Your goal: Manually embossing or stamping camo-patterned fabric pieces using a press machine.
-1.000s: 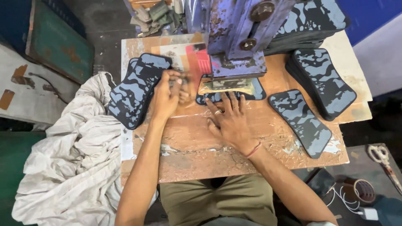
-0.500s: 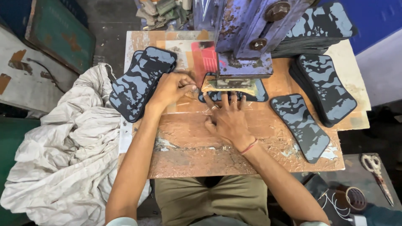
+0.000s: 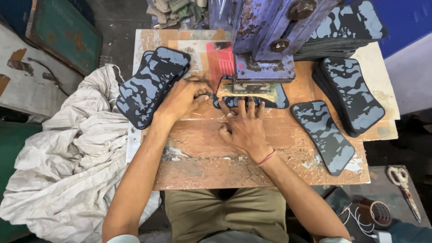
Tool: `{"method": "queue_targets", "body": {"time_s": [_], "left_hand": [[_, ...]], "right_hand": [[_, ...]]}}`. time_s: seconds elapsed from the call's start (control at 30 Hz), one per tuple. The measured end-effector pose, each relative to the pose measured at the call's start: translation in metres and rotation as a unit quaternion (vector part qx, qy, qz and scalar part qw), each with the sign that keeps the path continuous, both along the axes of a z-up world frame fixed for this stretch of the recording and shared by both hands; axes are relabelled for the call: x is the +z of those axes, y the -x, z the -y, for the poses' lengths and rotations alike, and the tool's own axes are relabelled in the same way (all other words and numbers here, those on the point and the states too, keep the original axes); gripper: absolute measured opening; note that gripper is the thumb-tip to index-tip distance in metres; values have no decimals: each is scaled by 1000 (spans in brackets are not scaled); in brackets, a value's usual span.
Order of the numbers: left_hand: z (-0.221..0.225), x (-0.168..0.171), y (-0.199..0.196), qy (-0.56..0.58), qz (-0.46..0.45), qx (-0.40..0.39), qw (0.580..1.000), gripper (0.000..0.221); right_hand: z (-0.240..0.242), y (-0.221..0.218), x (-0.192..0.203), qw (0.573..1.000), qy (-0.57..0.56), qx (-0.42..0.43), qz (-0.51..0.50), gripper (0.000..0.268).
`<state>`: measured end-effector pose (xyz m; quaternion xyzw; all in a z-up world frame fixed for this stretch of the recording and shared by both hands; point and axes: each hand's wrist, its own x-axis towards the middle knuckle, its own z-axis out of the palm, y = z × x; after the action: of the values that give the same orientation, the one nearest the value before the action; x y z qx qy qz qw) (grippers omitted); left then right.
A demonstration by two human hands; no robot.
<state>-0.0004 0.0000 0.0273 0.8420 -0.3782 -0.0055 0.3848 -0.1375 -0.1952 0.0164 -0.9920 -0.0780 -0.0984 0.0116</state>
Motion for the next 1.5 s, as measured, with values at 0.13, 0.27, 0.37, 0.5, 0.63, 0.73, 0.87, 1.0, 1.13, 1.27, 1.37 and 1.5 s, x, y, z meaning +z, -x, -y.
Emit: {"method": "queue_targets", "body": {"time_s": [0.13, 0.27, 0.37, 0.5, 0.63, 0.73, 0.87, 1.0, 1.13, 1.27, 1.37, 1.5], "left_hand": [[-1, -2, -1, 8, 24, -25, 999, 28], [-1, 0, 2, 5, 34, -18, 999, 26], [-1, 1, 1, -1, 25, -16, 1000, 26], [1, 1, 3, -17, 34, -16, 999, 25], [2, 8, 6, -38, 32, -8, 999, 25], [7, 11, 5, -65, 34, 1, 997, 26], [18, 8, -8, -171, 21, 24, 985, 23], [24, -7, -23, -174, -9, 31, 984, 18], [27, -9, -24, -191, -54, 55, 979, 20], [12, -8, -14, -120, -96, 40, 987, 27], [-12, -12, -1, 49, -219, 1, 974, 42], [-24, 10, 21, 24, 16, -32, 999, 81]], "right_hand": [[0, 0, 0, 1000, -3, -1, 0, 74], [0, 0, 2, 1000, 0, 4, 9, 74], [0, 1, 0, 1000, -5, 2, 9, 73], [1, 0, 0, 1000, -7, 0, 2, 73], [1, -1, -2, 1000, -6, 2, 7, 73], [0, -1, -2, 1000, -2, 0, 5, 73], [-1, -2, -2, 1000, 5, -3, -2, 73], [-1, -3, -1, 1000, 2, -3, -3, 74], [0, -1, -5, 1000, 1, -7, 6, 73], [0, 2, -5, 1000, -6, -5, 23, 74], [2, 2, -12, 999, -6, -4, 31, 73], [5, 0, -19, 999, -4, -8, 38, 71]]}}
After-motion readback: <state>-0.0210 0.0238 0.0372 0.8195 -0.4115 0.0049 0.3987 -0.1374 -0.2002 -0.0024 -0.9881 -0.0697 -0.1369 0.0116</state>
